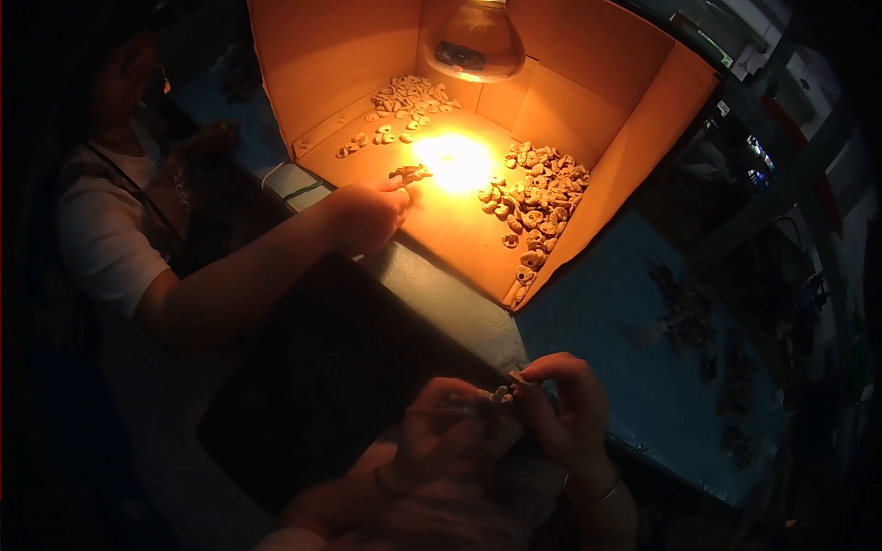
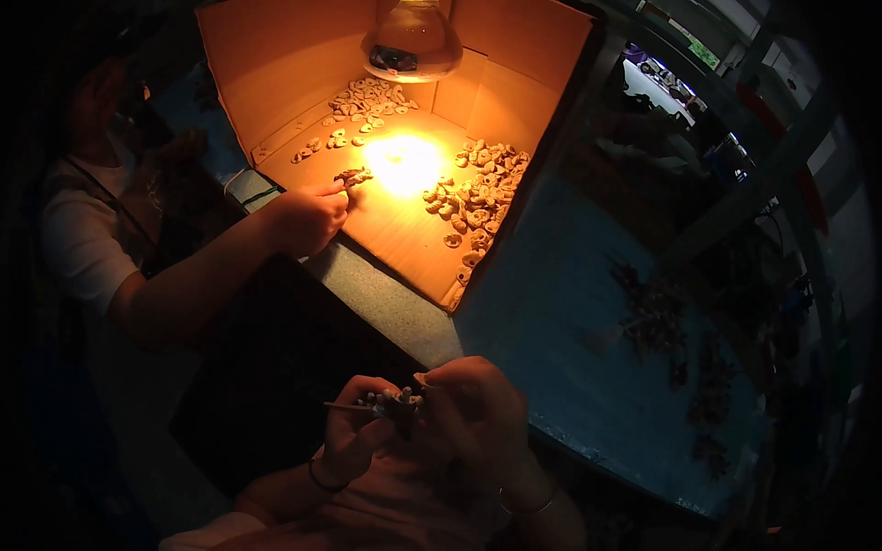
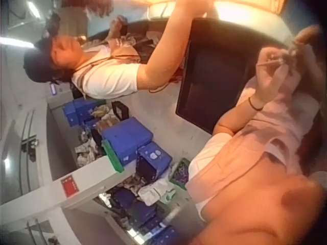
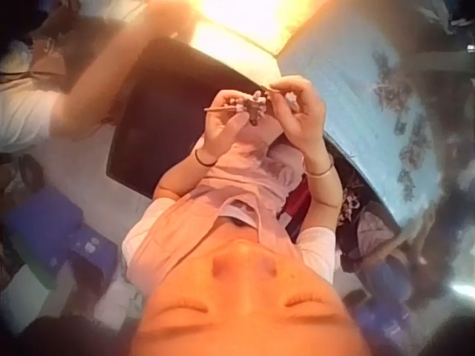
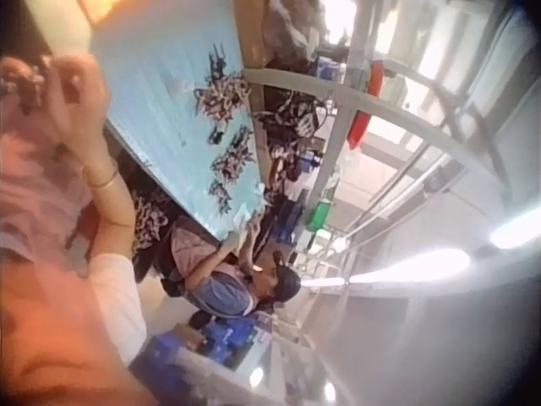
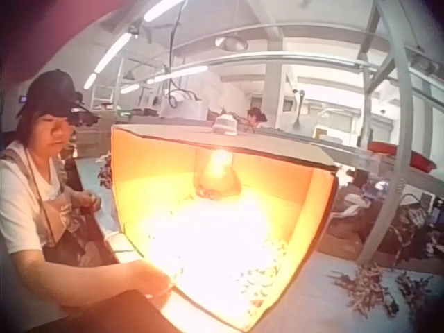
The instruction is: The person assembles figurines by applying glue onto figurine parts with a bottle, attaching pieces together by hand, and arranging the figurines on the table.
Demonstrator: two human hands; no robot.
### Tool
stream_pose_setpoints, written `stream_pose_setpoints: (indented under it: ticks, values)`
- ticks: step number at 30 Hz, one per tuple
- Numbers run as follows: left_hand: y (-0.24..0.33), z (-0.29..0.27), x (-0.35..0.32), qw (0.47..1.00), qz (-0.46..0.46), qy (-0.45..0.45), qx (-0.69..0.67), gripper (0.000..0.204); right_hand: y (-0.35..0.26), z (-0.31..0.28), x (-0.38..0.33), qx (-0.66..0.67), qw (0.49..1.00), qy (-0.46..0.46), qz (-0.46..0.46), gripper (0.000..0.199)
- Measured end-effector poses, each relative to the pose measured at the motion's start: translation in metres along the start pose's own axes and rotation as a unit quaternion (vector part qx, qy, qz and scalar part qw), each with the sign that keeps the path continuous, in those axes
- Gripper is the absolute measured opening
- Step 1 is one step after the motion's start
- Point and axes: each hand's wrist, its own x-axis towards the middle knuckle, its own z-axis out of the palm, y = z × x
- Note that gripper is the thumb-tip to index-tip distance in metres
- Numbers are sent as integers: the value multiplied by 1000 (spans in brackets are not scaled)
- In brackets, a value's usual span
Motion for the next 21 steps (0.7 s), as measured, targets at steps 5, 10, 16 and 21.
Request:
stream_pose_setpoints:
  ticks: [5,10,16,21]
  values:
    - [-4,12,0,998,-36,-50,18,33,1,-21,-18,-27,999,25,1,21]
    - [-11,20,-3,995,-62,-84,-9,33,2,-36,-26,-88,990,8,-109,25]
    - [-6,30,-4,985,-126,-108,-56,34,4,-50,-32,-66,985,-25,-160,26]
    - [-6,45,-7,994,-97,-50,2,31,5,-54,-34,-101,973,-13,-205,23]
